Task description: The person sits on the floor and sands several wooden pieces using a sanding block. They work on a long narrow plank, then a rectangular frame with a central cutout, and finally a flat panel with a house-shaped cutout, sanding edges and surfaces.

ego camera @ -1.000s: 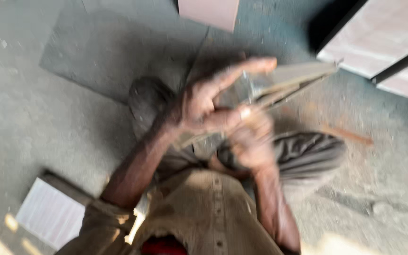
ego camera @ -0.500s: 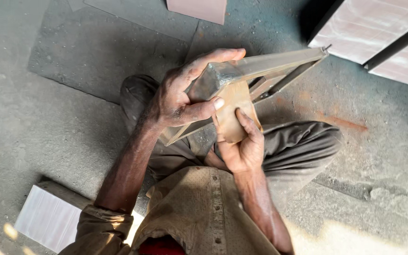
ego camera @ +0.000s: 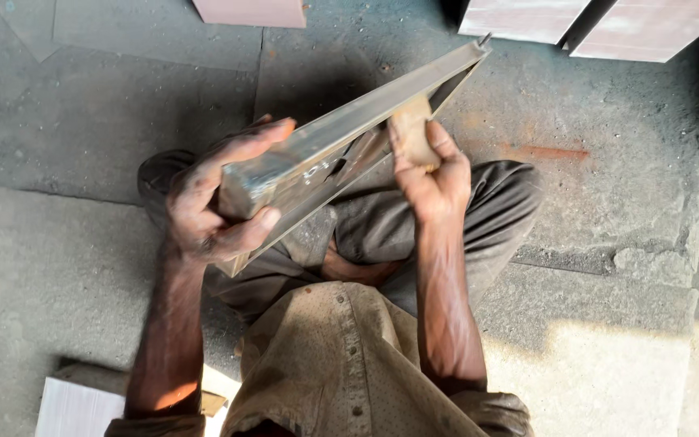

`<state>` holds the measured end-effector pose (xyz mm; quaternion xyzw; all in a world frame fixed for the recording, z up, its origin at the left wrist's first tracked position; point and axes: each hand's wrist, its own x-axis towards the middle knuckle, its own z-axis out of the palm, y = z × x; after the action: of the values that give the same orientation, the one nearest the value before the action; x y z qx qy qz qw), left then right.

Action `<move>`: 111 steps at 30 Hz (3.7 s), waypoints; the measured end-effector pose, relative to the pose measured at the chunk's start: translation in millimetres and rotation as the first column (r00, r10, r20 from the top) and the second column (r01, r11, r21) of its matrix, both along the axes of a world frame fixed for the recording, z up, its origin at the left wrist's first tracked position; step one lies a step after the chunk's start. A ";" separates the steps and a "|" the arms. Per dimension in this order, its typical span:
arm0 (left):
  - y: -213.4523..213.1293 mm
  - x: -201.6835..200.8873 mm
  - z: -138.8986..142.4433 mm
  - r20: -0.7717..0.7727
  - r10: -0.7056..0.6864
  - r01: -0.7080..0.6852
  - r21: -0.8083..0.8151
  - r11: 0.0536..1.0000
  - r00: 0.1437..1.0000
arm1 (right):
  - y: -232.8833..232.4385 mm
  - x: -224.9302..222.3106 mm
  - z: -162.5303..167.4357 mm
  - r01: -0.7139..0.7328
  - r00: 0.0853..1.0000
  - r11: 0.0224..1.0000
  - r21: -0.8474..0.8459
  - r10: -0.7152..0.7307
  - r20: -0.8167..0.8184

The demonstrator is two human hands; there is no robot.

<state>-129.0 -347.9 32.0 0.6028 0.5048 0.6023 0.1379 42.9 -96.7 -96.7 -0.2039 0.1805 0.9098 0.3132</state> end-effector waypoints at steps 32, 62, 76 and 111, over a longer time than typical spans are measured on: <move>-30.2 -22.0 -21.0 0.082 0.355 -0.348 -0.091 0.933 0.931 | 49.6 -107.9 -121.4 -0.627 0.488 0.204 0.752 -0.650 0.583; -17.3 -31.6 -6.0 0.204 0.316 -0.300 -0.106 0.948 0.927 | -35.3 -16.0 -96.6 -0.534 0.791 -0.174 0.827 -0.448 0.416; -14.1 -35.9 -6.7 0.179 0.317 -0.299 -0.122 0.947 0.931 | 4.9 9.2 -101.4 -0.489 0.743 0.623 0.610 -0.069 0.666; -25.8 -44.9 -24.2 0.173 0.297 -0.290 -0.065 0.955 0.939 | 49.0 -104.4 -128.1 -0.585 0.586 0.149 0.797 -0.603 0.542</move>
<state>-173.9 -373.7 7.8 0.4605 0.5861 0.6586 0.1035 -61.5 -47.7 -224.8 -0.3319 -0.6252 0.5740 0.4117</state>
